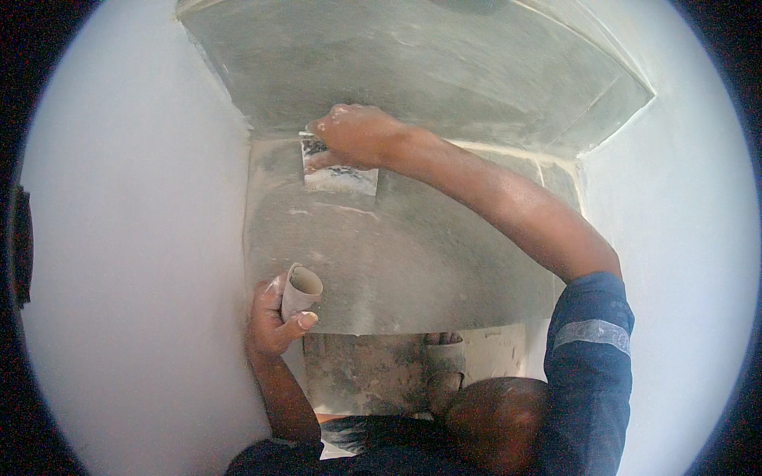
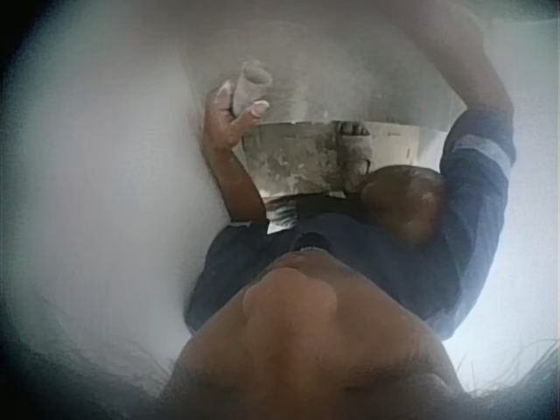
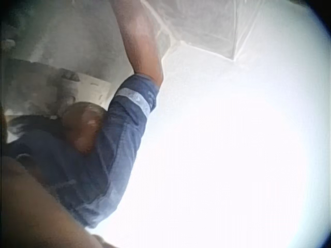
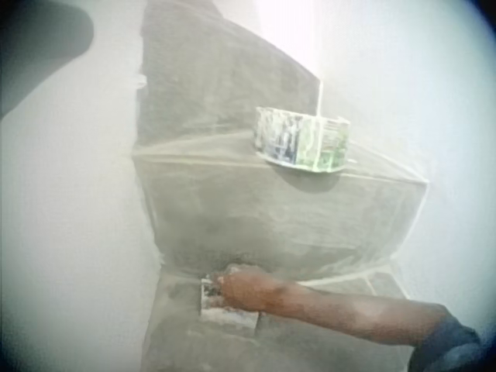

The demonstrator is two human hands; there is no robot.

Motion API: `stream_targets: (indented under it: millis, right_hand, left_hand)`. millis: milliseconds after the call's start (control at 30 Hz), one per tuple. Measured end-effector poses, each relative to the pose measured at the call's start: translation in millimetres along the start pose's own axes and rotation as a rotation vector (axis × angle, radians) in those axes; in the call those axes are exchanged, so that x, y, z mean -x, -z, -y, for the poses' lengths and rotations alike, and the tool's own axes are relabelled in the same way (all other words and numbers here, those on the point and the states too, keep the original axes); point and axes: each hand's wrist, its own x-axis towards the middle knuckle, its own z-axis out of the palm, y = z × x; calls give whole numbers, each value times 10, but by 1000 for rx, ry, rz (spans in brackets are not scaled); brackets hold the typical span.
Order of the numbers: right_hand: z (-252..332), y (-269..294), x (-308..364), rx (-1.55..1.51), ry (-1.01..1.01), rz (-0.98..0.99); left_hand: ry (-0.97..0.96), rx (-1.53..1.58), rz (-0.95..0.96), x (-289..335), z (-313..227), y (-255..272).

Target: The person applies a white plaster-like substance to a concrete wall using a trowel. They spread the material across the surface, smoothing it out with consistent strokes. The person occasionally uses a small cup to add more material to the trowel.

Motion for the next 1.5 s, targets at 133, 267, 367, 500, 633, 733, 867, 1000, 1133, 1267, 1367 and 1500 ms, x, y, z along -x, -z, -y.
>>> stream_targets:
  millis: [133,267,367,500,633,733,867,1000,1133,1267,1367,1500]
  right_hand:
    - [-7,36,-245,13,78,-94]
    - [208,69,-412,-45,66,-20]
    - [204,-15,-513,-25,152,-29]
    - [209,-33,-563,-28,133,35]
    - [275,-10,-596,19,124,-96]
    - [270,-43,-631,-22,95,-20]
    - [286,-115,-575,-36,148,43]
    - [233,-100,-658,-20,168,-49]
    - [329,-135,-600,-67,110,78]
    - [295,-108,-634,-2,138,12]
    - [329,-77,-672,-107,87,85]
    - [392,-80,-532,-43,149,185]
  left_hand:
    - [4,-7,-1,-11,-25,-16]
    - [18,3,-19,36,31,4]
    - [3,-16,12,8,24,-1]
    - [-11,-17,12,3,19,-8]
    - [-33,-21,-17,9,38,-20]
    - [-51,-36,-18,-6,9,-21]
    - [-46,-21,-14,5,16,-10]
    - [-46,-40,-9,-1,36,-17]
    - [-35,-18,0,-5,38,-22]
    - [-46,-14,-13,-4,44,-31]
    - [-3,-8,7,10,36,-5]
    - [-52,-34,6,-20,33,-12]
